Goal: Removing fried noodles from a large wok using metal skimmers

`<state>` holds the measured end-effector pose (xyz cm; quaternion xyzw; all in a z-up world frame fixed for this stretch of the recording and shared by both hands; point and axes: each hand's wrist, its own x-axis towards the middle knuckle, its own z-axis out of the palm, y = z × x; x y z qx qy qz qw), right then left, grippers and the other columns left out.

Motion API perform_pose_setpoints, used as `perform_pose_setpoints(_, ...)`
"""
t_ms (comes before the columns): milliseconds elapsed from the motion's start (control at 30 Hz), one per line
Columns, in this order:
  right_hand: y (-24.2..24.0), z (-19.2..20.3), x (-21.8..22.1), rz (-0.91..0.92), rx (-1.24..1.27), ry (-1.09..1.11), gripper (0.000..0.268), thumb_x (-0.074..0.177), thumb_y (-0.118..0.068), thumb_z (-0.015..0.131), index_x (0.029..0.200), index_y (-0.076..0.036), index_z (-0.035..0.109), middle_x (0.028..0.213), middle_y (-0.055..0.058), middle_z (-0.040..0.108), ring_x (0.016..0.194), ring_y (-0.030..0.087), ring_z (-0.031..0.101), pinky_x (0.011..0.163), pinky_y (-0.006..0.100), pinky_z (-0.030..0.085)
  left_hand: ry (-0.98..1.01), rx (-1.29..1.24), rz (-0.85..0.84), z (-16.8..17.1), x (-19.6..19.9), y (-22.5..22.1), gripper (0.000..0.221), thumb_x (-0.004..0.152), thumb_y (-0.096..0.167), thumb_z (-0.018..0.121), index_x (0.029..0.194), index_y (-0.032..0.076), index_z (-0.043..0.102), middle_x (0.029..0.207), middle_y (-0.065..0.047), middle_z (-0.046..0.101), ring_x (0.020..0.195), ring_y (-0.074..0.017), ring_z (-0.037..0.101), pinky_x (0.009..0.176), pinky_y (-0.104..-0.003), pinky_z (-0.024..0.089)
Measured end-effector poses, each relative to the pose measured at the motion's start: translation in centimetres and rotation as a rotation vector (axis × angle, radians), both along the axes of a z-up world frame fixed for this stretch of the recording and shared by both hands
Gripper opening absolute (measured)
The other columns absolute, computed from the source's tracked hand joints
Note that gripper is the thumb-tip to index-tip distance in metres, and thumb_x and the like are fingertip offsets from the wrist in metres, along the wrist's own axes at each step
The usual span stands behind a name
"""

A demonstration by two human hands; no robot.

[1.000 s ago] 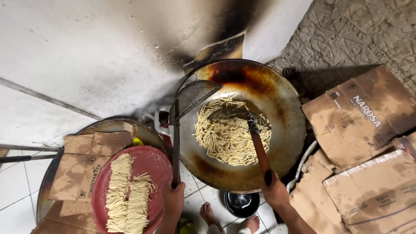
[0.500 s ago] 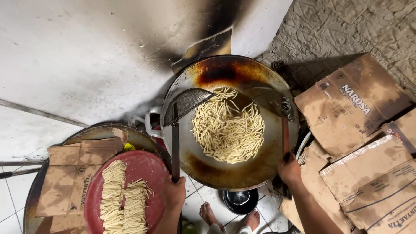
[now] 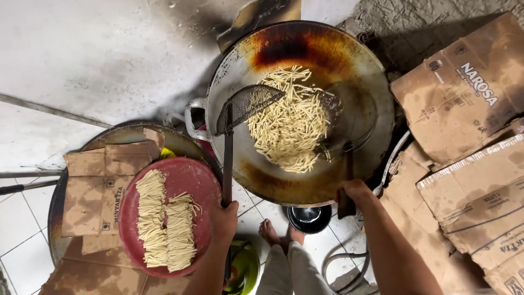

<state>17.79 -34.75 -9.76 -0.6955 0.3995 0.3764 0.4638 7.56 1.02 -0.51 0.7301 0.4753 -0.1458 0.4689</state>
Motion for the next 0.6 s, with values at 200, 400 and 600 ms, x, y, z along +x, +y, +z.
perform_pose_setpoints(200, 4.5, -5.3, -1.0, -0.161, 0.312, 0.005, 0.025, 0.094, -0.008, 0.061, 0.074, 0.008, 0.065, 0.066, 0.022, 0.066, 0.056, 0.029, 0.062, 0.055, 0.037, 0.053, -0.047, 0.041, -0.037, -1.6, 0.0, -0.9, 0.015, 0.081, 0.020, 0.062, 0.080, 0.008, 0.054, 0.062, -0.003, 0.044, 0.054, -0.0175, 0.040, 0.052, -0.041, 0.031)
perform_pose_setpoints(400, 7.0, 1.5, -4.3, 0.079, 0.361, -0.105, 0.021, 0.088, -0.001, 0.058, 0.069, 0.006, 0.062, 0.058, 0.020, 0.063, 0.047, 0.029, 0.061, 0.050, 0.038, 0.053, -0.083, -0.005, 0.108, -0.7, 0.6, -2.5, 0.012, 0.081, 0.017, 0.061, 0.083, 0.006, 0.056, 0.065, -0.006, 0.051, 0.054, -0.0178, 0.043, 0.051, -0.040, 0.034)
perform_pose_setpoints(600, 6.0, 4.4, -7.5, 0.281, 0.080, -0.135, 0.022, 0.086, -0.002, 0.044, 0.108, -0.005, 0.043, 0.066, 0.018, 0.064, 0.050, 0.029, 0.061, 0.048, 0.041, 0.051, -0.047, -0.012, 0.215, 0.8, 2.3, -3.2, 0.024, 0.085, 0.020, 0.060, 0.099, 0.002, 0.067, 0.081, -0.013, 0.067, 0.071, -0.0264, 0.060, 0.065, -0.045, 0.045)
